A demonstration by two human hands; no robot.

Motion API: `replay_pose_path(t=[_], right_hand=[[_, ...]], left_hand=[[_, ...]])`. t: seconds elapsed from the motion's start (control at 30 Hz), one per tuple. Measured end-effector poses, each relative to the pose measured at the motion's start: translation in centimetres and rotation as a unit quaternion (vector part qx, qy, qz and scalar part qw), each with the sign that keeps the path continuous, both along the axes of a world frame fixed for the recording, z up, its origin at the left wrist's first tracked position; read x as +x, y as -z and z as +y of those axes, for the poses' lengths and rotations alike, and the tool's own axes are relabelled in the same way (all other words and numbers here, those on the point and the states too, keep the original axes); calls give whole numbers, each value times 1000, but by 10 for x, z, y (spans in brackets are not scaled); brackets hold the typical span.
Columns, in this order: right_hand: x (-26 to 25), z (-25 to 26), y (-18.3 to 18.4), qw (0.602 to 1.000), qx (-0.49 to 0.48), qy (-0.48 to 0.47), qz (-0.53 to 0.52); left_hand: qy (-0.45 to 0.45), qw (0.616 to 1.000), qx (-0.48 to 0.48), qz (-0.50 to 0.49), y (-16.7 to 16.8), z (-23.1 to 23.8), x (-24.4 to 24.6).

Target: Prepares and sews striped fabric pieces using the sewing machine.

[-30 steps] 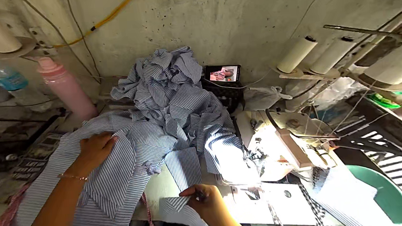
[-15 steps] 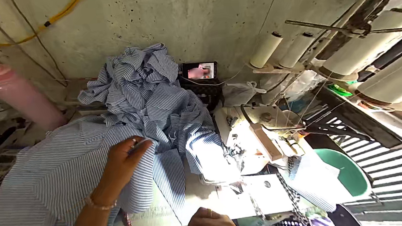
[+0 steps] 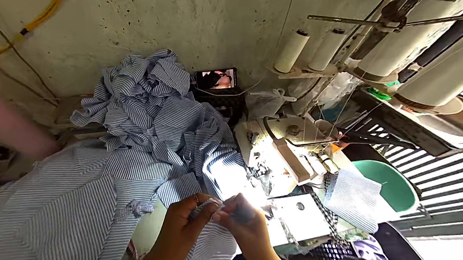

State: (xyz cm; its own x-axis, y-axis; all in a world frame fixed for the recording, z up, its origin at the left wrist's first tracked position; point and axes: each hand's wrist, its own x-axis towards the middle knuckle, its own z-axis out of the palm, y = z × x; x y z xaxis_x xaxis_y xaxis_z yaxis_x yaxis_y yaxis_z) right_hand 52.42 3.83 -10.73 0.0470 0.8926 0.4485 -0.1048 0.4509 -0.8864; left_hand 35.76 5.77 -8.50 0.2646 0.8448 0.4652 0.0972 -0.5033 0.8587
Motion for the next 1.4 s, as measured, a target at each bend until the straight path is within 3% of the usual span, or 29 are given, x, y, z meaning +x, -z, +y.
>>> replay_pose_path(t=[0.2,0.4,0.5,0.63,0.73,0.9,0.97,1.03,1.1,1.17,1.27,1.4], right_hand=[[5,-2,1,999,14,46,-14],[6,-1,4,995,27,70,-68],[7,-1,6,995,33,72,-66],[8,-3,3,996,34,60,-54],[9,-4,1,996,17,49,-72],[12,-5,1,994,-24,28,-103],[14,-5,5,995,-2,23,-100],[16,-5,5,995,5,18,-102],[16,-6,4,994,1,17,-112],[14,-7,4,993,-1,13,-118],[8,-8,4,992,8,22,-124],[7,-8,6,990,23,44,-131]], left_hand=[[-91,991,82,57,10,6,-5],[-105,988,59,101,8,0,-6],[-43,992,19,114,9,-1,-11],[94,990,-108,20,9,1,-15],[52,983,-173,-31,6,-5,-11],[-11,980,-189,-63,10,-18,-10],[30,969,-244,-9,12,-26,-26],[63,950,-267,151,13,-29,-49],[29,947,-184,261,18,-29,-61],[6,971,-103,216,22,-26,-58],[12,994,-100,45,13,-26,-30],[-70,993,-92,-16,18,-32,-5]])
